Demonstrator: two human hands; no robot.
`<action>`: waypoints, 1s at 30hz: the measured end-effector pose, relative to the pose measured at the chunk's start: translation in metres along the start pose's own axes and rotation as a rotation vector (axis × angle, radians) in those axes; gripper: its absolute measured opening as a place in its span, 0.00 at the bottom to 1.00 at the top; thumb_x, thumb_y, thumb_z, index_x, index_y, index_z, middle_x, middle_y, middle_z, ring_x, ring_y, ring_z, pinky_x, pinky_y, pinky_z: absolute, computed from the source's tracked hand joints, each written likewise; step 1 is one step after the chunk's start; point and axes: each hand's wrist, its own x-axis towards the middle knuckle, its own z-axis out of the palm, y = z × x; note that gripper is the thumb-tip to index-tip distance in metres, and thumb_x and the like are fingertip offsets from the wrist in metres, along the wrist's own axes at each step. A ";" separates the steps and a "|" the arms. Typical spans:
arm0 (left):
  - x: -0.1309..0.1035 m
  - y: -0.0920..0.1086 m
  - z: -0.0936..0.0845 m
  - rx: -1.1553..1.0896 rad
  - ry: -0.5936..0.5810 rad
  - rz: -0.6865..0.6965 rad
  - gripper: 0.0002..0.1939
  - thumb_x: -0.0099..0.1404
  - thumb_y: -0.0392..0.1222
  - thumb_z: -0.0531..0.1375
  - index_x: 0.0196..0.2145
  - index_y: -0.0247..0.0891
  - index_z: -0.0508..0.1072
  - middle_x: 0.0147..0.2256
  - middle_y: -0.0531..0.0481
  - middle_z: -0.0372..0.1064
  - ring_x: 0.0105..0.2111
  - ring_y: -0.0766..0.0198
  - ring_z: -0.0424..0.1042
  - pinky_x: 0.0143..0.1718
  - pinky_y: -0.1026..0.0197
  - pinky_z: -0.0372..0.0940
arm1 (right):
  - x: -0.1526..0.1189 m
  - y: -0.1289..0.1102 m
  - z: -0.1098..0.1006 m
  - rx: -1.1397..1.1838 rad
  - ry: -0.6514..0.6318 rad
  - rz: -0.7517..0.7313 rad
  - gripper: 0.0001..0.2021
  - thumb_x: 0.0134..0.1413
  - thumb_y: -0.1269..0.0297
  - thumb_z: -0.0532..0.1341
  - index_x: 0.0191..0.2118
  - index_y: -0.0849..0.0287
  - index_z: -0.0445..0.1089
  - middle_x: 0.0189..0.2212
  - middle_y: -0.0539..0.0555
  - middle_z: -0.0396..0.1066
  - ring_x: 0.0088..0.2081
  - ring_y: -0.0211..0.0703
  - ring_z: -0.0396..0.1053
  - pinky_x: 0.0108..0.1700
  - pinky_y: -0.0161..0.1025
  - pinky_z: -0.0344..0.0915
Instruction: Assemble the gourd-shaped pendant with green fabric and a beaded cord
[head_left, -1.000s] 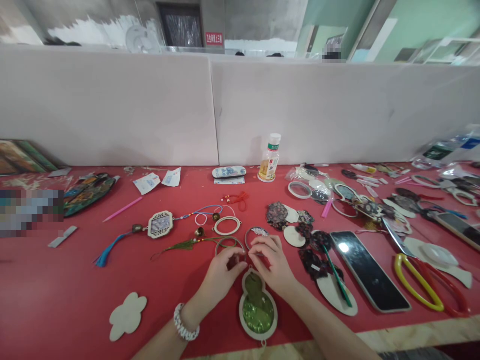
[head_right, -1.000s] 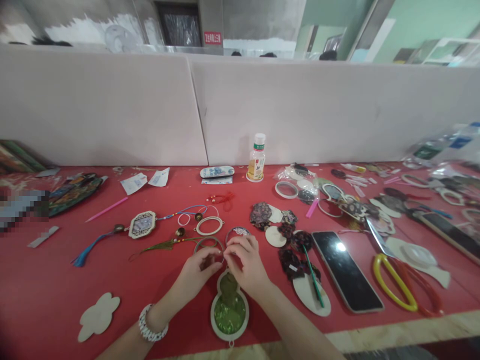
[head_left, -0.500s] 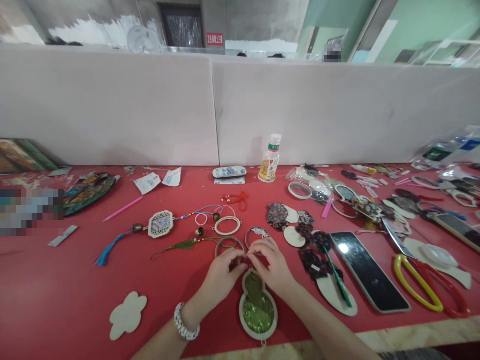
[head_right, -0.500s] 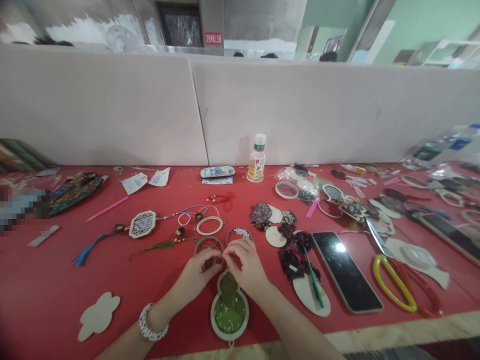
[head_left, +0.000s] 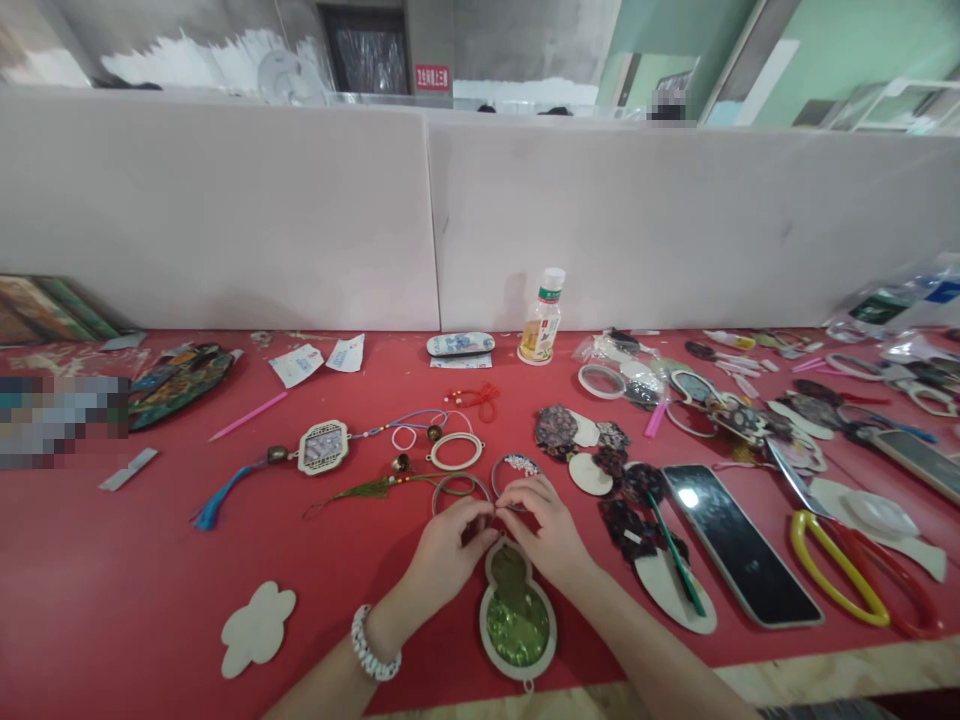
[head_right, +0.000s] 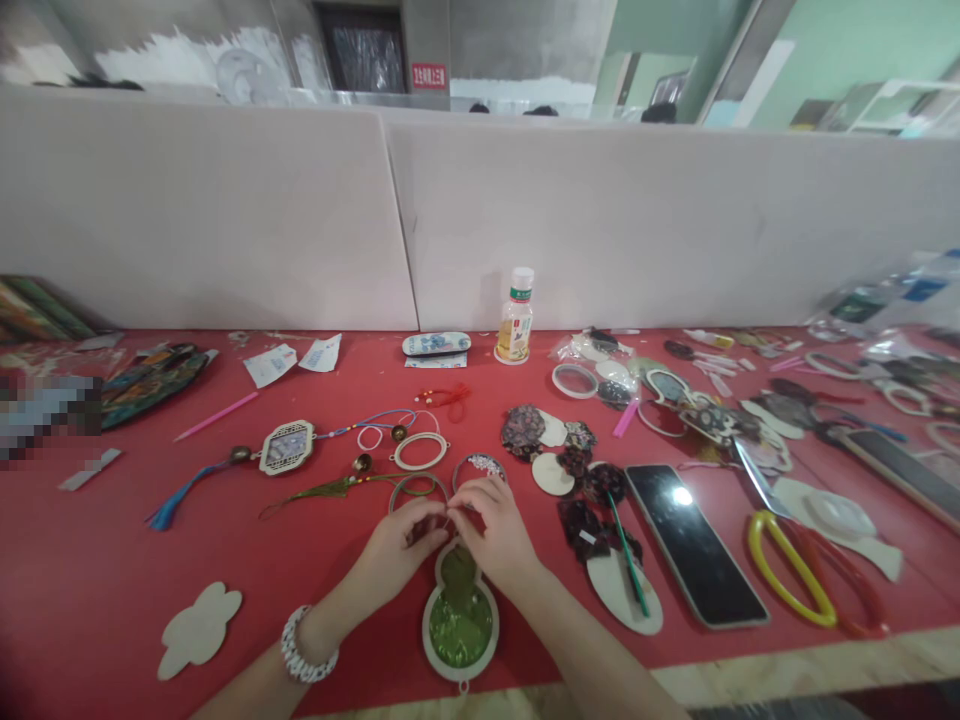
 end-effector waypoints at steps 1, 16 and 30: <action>0.000 0.000 0.000 0.006 0.002 0.002 0.09 0.57 0.34 0.55 0.36 0.39 0.70 0.25 0.54 0.61 0.26 0.66 0.61 0.28 0.66 0.57 | 0.000 0.000 0.000 -0.016 0.000 -0.002 0.03 0.52 0.68 0.57 0.32 0.57 0.67 0.31 0.53 0.69 0.37 0.44 0.64 0.42 0.44 0.61; 0.001 -0.003 0.002 0.044 -0.008 0.033 0.10 0.56 0.30 0.53 0.34 0.38 0.70 0.29 0.50 0.66 0.29 0.65 0.64 0.31 0.65 0.61 | 0.001 -0.005 -0.004 -0.242 -0.021 -0.159 0.06 0.46 0.75 0.55 0.27 0.57 0.64 0.28 0.51 0.67 0.34 0.43 0.61 0.39 0.41 0.58; 0.003 0.001 -0.002 -0.040 0.054 0.042 0.11 0.56 0.32 0.52 0.33 0.36 0.74 0.27 0.50 0.66 0.26 0.66 0.64 0.28 0.66 0.61 | 0.000 -0.008 -0.006 -0.043 0.120 -0.099 0.04 0.48 0.71 0.56 0.26 0.56 0.65 0.26 0.52 0.67 0.33 0.42 0.64 0.37 0.41 0.62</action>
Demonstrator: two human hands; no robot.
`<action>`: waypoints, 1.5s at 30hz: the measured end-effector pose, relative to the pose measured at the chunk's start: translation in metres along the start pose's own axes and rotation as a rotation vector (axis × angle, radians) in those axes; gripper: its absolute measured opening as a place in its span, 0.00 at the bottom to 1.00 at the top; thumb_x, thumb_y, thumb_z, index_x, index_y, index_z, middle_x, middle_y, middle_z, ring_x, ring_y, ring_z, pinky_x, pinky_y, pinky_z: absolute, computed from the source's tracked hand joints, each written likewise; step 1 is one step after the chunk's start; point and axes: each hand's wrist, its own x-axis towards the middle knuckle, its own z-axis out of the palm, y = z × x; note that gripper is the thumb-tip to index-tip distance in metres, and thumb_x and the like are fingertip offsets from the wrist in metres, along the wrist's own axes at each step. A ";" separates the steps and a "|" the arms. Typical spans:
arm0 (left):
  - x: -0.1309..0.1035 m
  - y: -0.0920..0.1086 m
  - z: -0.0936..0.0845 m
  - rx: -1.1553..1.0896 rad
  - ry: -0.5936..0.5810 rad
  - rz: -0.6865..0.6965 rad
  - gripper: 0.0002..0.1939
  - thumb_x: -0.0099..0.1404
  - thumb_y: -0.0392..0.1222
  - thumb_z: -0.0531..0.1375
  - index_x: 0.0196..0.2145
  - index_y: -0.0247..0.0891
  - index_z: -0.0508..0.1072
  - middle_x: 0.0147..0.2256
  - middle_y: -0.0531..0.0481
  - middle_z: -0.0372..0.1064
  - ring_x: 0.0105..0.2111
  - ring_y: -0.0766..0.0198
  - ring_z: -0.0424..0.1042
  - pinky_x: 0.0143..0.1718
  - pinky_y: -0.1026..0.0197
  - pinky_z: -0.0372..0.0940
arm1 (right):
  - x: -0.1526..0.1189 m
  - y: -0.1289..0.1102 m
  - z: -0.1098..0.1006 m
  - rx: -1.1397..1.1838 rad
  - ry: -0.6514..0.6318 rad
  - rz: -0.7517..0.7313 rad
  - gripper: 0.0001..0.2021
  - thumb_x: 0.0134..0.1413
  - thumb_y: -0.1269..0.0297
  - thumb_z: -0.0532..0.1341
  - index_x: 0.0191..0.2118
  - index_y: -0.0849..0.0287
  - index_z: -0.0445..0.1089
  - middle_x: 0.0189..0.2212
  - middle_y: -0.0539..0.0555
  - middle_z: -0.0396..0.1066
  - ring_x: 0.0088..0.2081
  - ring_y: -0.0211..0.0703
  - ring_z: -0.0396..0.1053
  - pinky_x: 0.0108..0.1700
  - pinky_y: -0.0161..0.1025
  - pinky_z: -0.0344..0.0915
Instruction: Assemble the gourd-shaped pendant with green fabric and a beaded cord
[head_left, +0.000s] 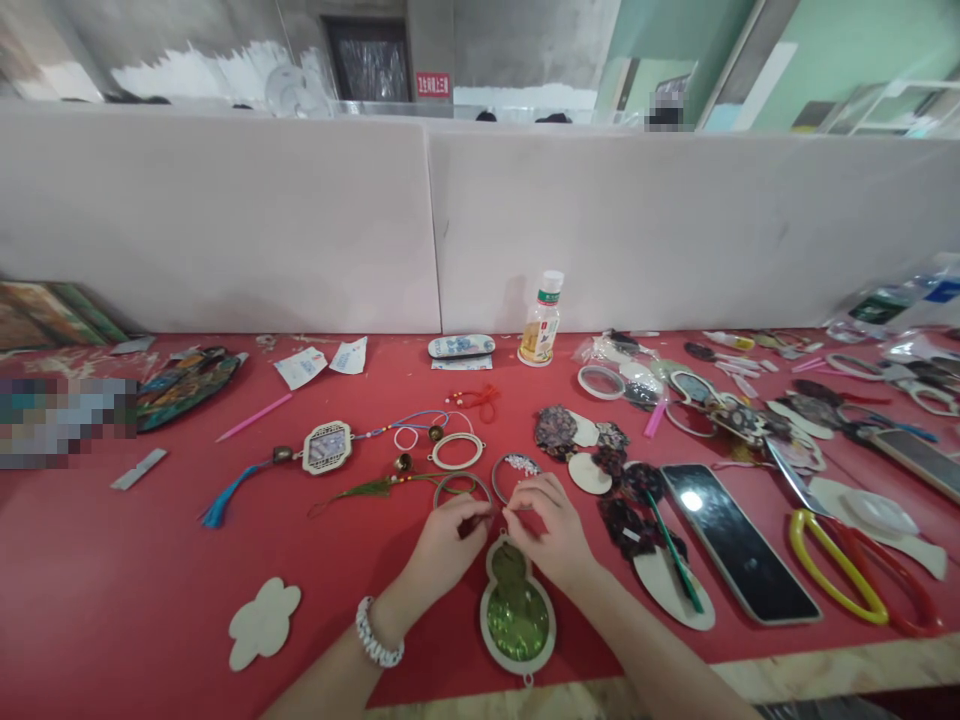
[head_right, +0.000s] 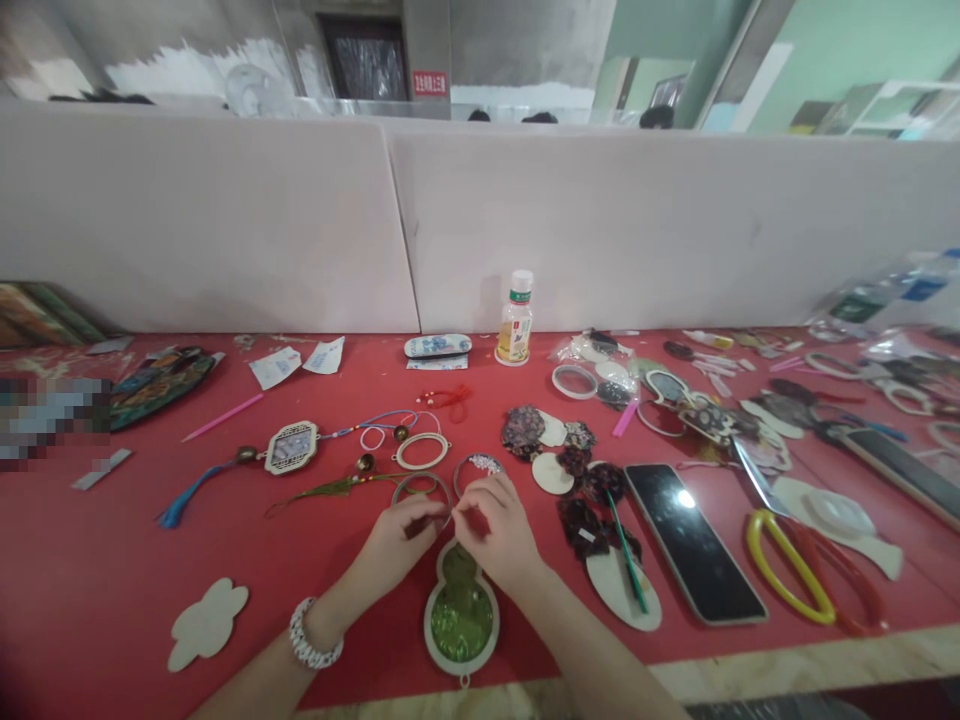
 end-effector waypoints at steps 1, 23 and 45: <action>0.000 0.000 0.000 0.009 0.002 -0.002 0.11 0.57 0.33 0.53 0.33 0.36 0.74 0.27 0.50 0.66 0.26 0.66 0.64 0.27 0.66 0.61 | 0.000 0.000 -0.001 0.022 0.018 0.021 0.04 0.48 0.71 0.56 0.26 0.56 0.64 0.26 0.52 0.67 0.33 0.42 0.64 0.37 0.41 0.62; -0.005 0.006 -0.010 0.386 -0.351 0.229 0.05 0.54 0.34 0.60 0.30 0.40 0.73 0.30 0.51 0.68 0.33 0.63 0.64 0.34 0.64 0.58 | 0.007 -0.006 -0.033 -0.097 -0.751 0.108 0.04 0.42 0.69 0.64 0.23 0.53 0.70 0.30 0.48 0.65 0.37 0.43 0.60 0.47 0.51 0.53; -0.006 0.009 -0.012 0.459 -0.376 0.240 0.03 0.55 0.35 0.60 0.30 0.39 0.72 0.30 0.53 0.67 0.33 0.65 0.64 0.35 0.66 0.58 | 0.010 -0.011 -0.032 -0.182 -0.842 0.191 0.03 0.43 0.72 0.57 0.24 0.59 0.66 0.29 0.48 0.63 0.37 0.41 0.57 0.43 0.40 0.49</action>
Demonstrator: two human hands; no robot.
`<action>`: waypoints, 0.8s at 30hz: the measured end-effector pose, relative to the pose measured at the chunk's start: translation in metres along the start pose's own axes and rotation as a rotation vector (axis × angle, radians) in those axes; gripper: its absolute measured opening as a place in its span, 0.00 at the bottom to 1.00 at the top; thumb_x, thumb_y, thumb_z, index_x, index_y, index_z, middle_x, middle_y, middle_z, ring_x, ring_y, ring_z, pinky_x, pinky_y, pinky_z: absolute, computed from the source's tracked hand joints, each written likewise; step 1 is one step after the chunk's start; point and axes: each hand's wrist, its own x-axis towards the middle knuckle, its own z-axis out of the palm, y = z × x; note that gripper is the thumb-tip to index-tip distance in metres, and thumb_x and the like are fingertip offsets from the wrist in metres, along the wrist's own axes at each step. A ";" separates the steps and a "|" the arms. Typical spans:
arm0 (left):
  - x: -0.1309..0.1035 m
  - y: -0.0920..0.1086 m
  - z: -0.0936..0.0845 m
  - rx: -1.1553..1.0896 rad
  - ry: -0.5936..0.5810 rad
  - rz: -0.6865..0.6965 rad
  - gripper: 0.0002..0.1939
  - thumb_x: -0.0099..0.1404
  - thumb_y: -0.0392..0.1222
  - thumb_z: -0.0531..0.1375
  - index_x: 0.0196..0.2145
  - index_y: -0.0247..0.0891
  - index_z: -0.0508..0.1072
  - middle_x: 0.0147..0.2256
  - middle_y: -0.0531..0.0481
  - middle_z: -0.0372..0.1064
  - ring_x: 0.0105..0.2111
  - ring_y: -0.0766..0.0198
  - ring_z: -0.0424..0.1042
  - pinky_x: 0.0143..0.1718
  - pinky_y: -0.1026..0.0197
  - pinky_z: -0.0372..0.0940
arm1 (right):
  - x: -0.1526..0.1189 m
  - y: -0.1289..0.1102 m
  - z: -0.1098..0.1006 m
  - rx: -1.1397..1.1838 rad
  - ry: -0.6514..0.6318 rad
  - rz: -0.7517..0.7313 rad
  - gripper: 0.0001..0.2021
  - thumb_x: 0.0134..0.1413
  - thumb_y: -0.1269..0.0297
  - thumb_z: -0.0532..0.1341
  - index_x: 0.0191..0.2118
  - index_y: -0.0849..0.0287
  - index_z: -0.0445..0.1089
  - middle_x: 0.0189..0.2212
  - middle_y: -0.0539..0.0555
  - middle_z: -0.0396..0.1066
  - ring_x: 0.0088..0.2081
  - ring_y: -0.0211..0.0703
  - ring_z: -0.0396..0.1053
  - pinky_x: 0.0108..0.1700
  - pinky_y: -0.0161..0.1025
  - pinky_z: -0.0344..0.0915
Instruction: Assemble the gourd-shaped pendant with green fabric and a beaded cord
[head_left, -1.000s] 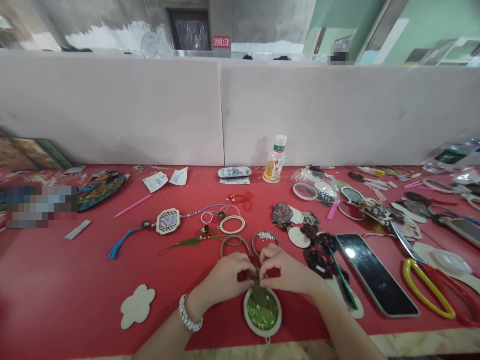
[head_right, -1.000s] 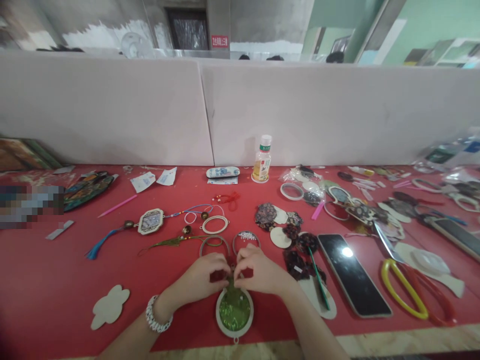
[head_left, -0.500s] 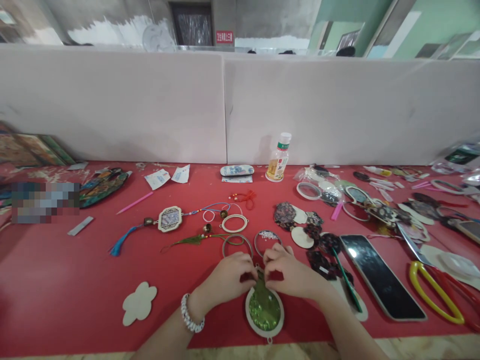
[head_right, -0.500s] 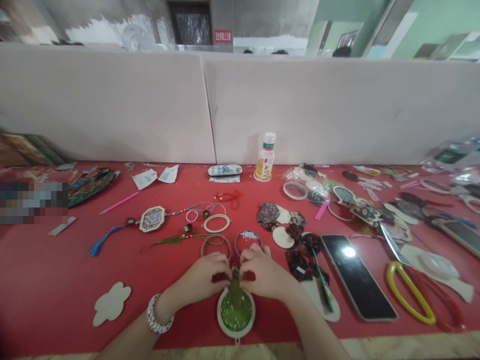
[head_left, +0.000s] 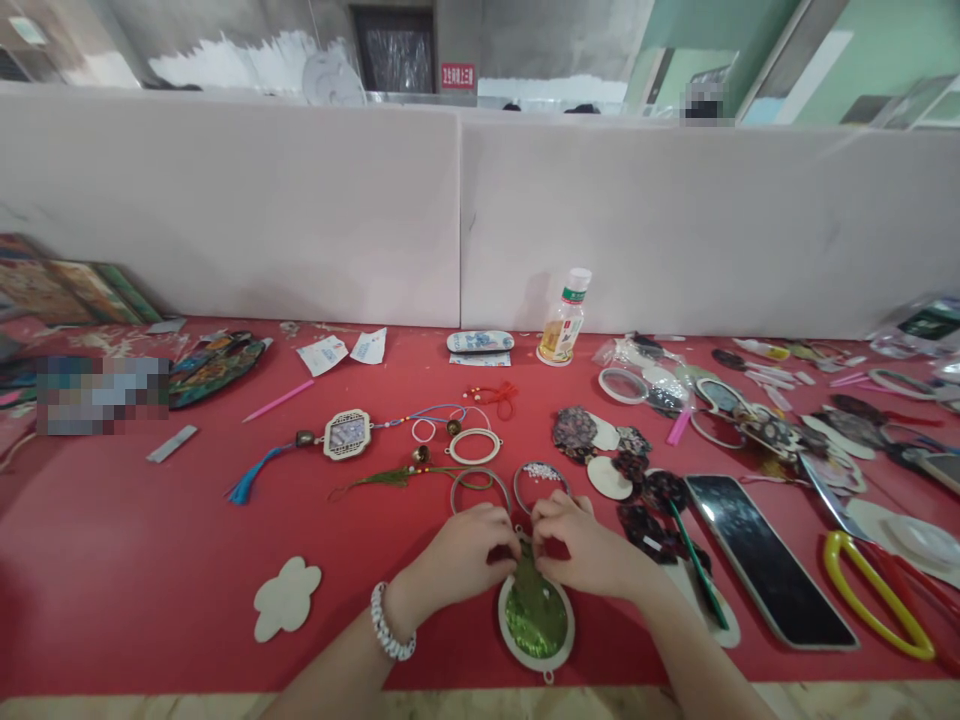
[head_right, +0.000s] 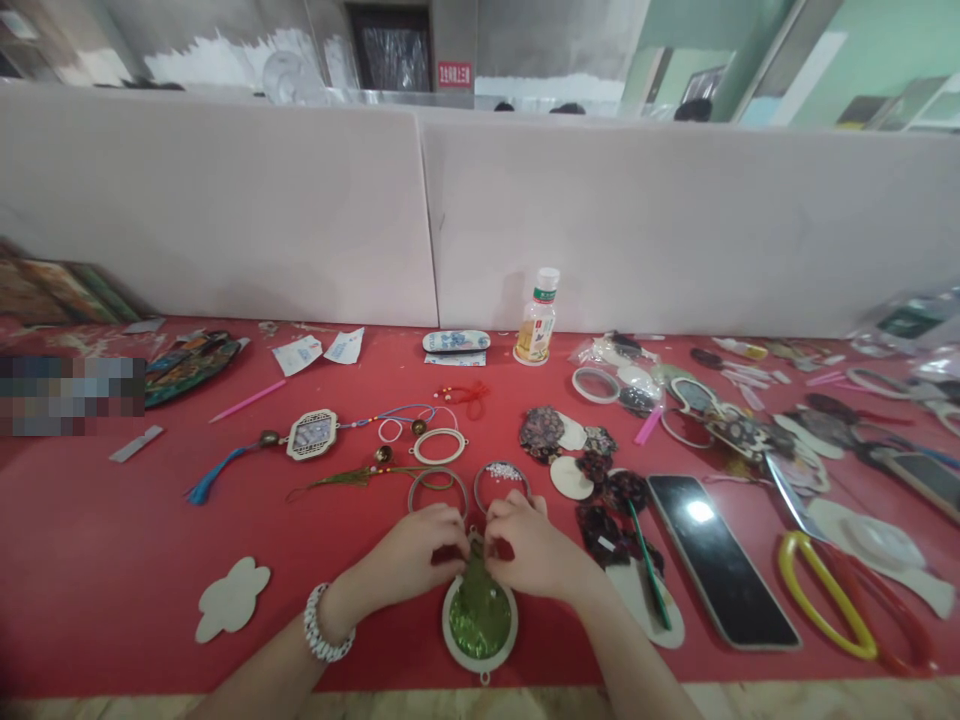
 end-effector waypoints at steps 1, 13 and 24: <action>0.000 0.000 0.000 0.001 0.002 0.003 0.03 0.55 0.35 0.60 0.30 0.39 0.72 0.30 0.53 0.67 0.33 0.65 0.64 0.35 0.66 0.58 | 0.000 0.000 0.000 0.002 0.001 0.002 0.03 0.43 0.72 0.57 0.24 0.59 0.66 0.29 0.48 0.63 0.37 0.41 0.57 0.43 0.40 0.49; 0.001 -0.003 0.002 0.001 -0.005 0.010 0.06 0.54 0.32 0.59 0.31 0.40 0.72 0.31 0.52 0.67 0.34 0.64 0.64 0.35 0.66 0.58 | 0.004 -0.011 -0.008 -0.157 -0.055 0.017 0.05 0.44 0.72 0.56 0.24 0.56 0.69 0.28 0.49 0.66 0.38 0.43 0.57 0.38 0.40 0.46; 0.000 -0.005 0.003 0.003 -0.003 0.034 0.06 0.53 0.32 0.60 0.30 0.39 0.72 0.30 0.52 0.67 0.34 0.64 0.64 0.35 0.66 0.58 | 0.009 -0.028 -0.002 -0.379 -0.071 0.092 0.07 0.44 0.76 0.53 0.27 0.60 0.66 0.33 0.54 0.67 0.39 0.48 0.60 0.37 0.43 0.45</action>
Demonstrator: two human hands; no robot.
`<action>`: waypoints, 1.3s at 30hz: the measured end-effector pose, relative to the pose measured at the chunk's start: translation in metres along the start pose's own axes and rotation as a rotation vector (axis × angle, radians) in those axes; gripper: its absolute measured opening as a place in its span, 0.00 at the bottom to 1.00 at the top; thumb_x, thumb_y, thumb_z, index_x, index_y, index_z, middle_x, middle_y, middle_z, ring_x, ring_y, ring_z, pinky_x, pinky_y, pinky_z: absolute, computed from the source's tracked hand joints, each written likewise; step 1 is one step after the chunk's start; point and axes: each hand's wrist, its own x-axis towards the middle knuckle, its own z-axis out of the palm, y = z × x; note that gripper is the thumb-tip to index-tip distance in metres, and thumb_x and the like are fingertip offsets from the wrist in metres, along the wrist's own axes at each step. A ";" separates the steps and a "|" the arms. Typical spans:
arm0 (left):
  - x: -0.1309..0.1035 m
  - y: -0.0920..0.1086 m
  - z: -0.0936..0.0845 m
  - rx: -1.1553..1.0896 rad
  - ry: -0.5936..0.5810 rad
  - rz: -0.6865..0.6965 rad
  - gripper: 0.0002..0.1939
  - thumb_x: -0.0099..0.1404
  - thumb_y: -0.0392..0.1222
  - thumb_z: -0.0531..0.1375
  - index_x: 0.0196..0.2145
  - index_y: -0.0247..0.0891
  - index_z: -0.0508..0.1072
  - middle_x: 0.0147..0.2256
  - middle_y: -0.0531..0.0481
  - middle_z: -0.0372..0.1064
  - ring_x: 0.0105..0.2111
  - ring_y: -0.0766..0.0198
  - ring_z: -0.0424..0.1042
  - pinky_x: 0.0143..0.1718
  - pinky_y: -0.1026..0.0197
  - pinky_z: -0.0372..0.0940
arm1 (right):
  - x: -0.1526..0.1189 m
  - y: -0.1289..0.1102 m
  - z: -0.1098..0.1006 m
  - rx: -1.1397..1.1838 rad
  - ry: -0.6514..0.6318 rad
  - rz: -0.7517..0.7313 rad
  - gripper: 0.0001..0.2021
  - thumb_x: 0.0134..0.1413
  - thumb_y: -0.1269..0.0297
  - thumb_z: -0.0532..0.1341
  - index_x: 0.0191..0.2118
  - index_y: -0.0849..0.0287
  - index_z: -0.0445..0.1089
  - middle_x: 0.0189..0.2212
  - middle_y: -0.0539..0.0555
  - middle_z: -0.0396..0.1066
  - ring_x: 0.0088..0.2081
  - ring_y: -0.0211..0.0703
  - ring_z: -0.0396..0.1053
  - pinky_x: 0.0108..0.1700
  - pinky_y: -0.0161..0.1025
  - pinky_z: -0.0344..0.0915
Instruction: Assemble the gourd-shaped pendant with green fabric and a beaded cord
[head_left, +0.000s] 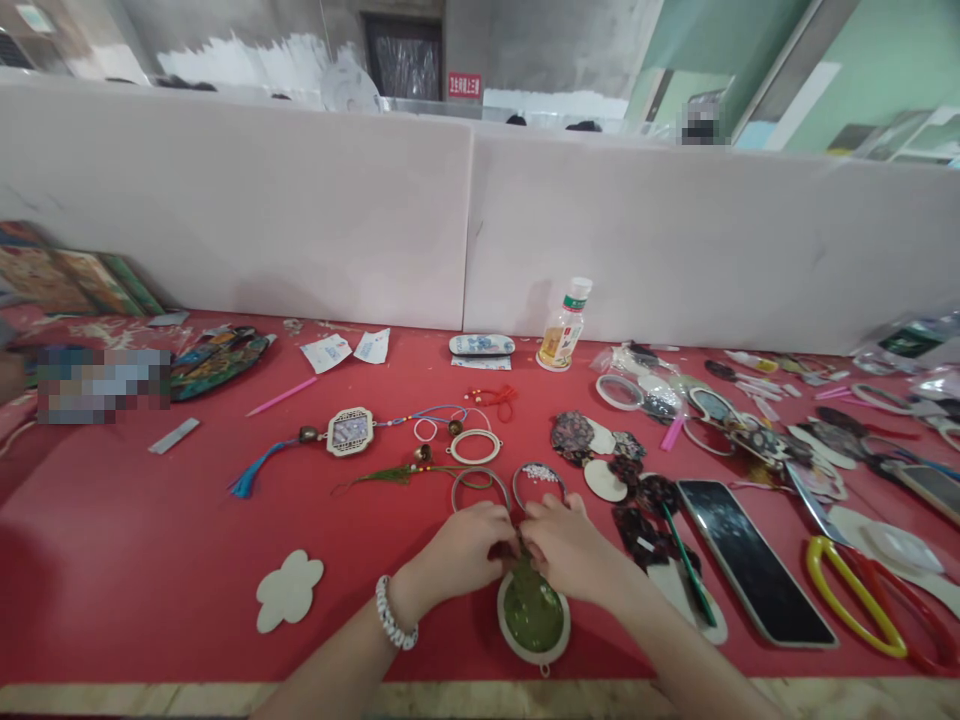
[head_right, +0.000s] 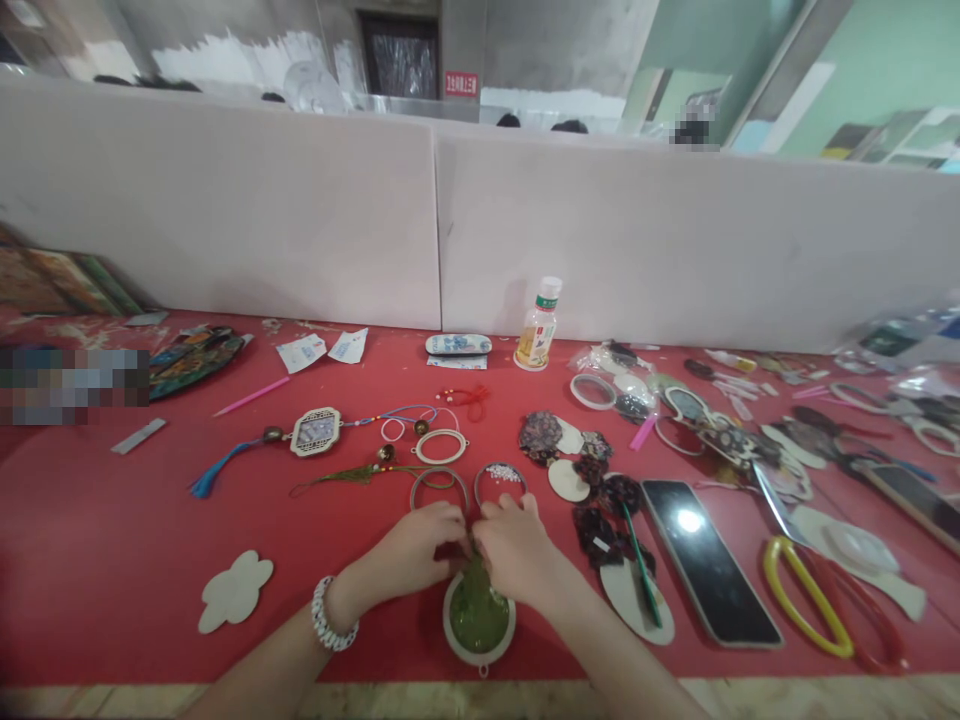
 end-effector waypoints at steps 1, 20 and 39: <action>0.000 0.000 0.000 -0.002 -0.001 -0.002 0.06 0.53 0.32 0.59 0.30 0.39 0.72 0.30 0.52 0.67 0.34 0.64 0.64 0.35 0.66 0.58 | 0.000 0.001 0.000 0.005 -0.005 0.005 0.06 0.43 0.75 0.54 0.27 0.59 0.66 0.33 0.54 0.67 0.39 0.48 0.60 0.37 0.43 0.45; -0.007 0.010 -0.008 0.074 -0.009 0.046 0.12 0.54 0.44 0.62 0.38 0.43 0.74 0.36 0.51 0.65 0.36 0.62 0.64 0.34 0.64 0.59 | -0.035 0.009 0.004 0.301 0.254 0.025 0.10 0.50 0.71 0.54 0.35 0.52 0.70 0.35 0.51 0.68 0.40 0.43 0.61 0.44 0.41 0.50; -0.005 0.012 -0.005 0.187 -0.002 0.040 0.08 0.55 0.47 0.61 0.32 0.44 0.75 0.35 0.52 0.64 0.36 0.62 0.63 0.33 0.63 0.57 | -0.053 -0.011 0.048 0.047 0.407 0.093 0.14 0.50 0.69 0.53 0.42 0.50 0.69 0.47 0.52 0.66 0.49 0.52 0.56 0.48 0.51 0.48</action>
